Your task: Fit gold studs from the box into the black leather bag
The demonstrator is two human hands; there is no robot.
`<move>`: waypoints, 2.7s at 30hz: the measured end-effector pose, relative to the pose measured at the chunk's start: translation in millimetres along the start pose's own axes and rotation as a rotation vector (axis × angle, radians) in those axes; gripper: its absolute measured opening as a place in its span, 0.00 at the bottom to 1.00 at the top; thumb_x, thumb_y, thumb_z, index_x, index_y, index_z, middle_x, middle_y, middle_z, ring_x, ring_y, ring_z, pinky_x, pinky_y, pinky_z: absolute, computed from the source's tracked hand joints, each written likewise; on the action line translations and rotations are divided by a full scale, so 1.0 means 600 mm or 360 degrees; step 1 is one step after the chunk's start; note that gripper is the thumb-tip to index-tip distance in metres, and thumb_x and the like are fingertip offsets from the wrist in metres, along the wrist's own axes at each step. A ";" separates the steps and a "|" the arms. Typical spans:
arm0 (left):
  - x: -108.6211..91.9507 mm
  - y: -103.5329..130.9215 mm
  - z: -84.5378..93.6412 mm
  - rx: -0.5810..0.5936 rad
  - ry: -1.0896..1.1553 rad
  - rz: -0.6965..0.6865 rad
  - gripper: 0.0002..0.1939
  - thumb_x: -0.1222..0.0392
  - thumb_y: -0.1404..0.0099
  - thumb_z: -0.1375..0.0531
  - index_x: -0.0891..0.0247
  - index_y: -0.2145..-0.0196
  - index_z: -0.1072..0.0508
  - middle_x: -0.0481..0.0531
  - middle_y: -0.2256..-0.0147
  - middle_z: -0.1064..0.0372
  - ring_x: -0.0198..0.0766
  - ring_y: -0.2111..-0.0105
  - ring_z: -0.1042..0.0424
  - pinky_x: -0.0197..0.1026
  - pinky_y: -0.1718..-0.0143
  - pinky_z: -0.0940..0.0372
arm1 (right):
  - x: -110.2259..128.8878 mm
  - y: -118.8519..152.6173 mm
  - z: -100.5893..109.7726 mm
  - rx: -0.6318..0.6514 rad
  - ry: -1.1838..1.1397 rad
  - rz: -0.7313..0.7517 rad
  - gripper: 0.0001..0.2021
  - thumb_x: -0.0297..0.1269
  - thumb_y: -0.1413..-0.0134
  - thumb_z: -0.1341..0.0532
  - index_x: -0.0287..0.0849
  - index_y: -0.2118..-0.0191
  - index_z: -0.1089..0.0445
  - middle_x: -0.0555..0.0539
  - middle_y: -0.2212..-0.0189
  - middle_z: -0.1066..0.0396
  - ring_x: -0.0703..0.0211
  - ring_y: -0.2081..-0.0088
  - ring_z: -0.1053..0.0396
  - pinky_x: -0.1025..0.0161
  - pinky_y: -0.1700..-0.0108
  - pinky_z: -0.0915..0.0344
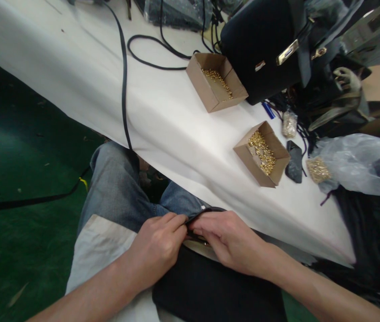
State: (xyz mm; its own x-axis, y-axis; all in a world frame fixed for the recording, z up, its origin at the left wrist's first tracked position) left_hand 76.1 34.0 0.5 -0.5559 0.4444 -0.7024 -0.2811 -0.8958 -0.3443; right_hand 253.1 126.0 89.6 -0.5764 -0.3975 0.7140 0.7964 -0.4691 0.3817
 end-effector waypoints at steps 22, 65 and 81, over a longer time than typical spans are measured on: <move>0.004 -0.027 0.036 0.0339 0.0348 0.0507 0.11 0.73 0.34 0.31 0.59 0.59 0.21 0.50 0.58 0.19 0.47 0.57 0.18 0.48 0.54 0.23 | 0.021 -0.003 -0.004 0.0085 -0.0039 -0.0439 0.08 0.27 0.38 0.25 0.45 0.57 0.19 0.49 0.58 0.16 0.53 0.59 0.21 0.62 0.57 0.31; 0.033 -0.023 0.100 0.0485 0.1271 0.0741 0.18 0.66 0.20 0.41 0.56 0.42 0.15 0.49 0.44 0.14 0.45 0.43 0.17 0.46 0.37 0.24 | 0.052 -0.004 -0.090 -0.0395 0.0168 0.0142 0.07 0.27 0.30 0.38 0.43 0.59 0.23 0.46 0.64 0.23 0.53 0.63 0.24 0.57 0.59 0.31; 0.027 -0.007 0.110 0.0406 0.1285 0.0886 0.17 0.64 0.23 0.39 0.55 0.42 0.15 0.48 0.39 0.17 0.45 0.35 0.22 0.46 0.29 0.31 | 0.061 -0.007 -0.107 -0.0523 0.0230 0.0226 0.07 0.28 0.28 0.38 0.41 0.58 0.22 0.45 0.64 0.20 0.52 0.64 0.26 0.54 0.60 0.32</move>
State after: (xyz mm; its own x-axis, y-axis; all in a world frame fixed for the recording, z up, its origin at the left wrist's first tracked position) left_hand 16.6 45.1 31.6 0.0096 -0.2574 -0.9663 -0.3545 -0.9044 0.2374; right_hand 217.0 63.2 76.4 -0.5029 -0.5726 0.6474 0.7824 -0.6199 0.0595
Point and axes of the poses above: each hand's wrist, its own y-axis away from the middle knuckle, its own z-axis out of the back of the hand, x = y × z, the point moved 2 cm from there along -y, towards the middle knuckle
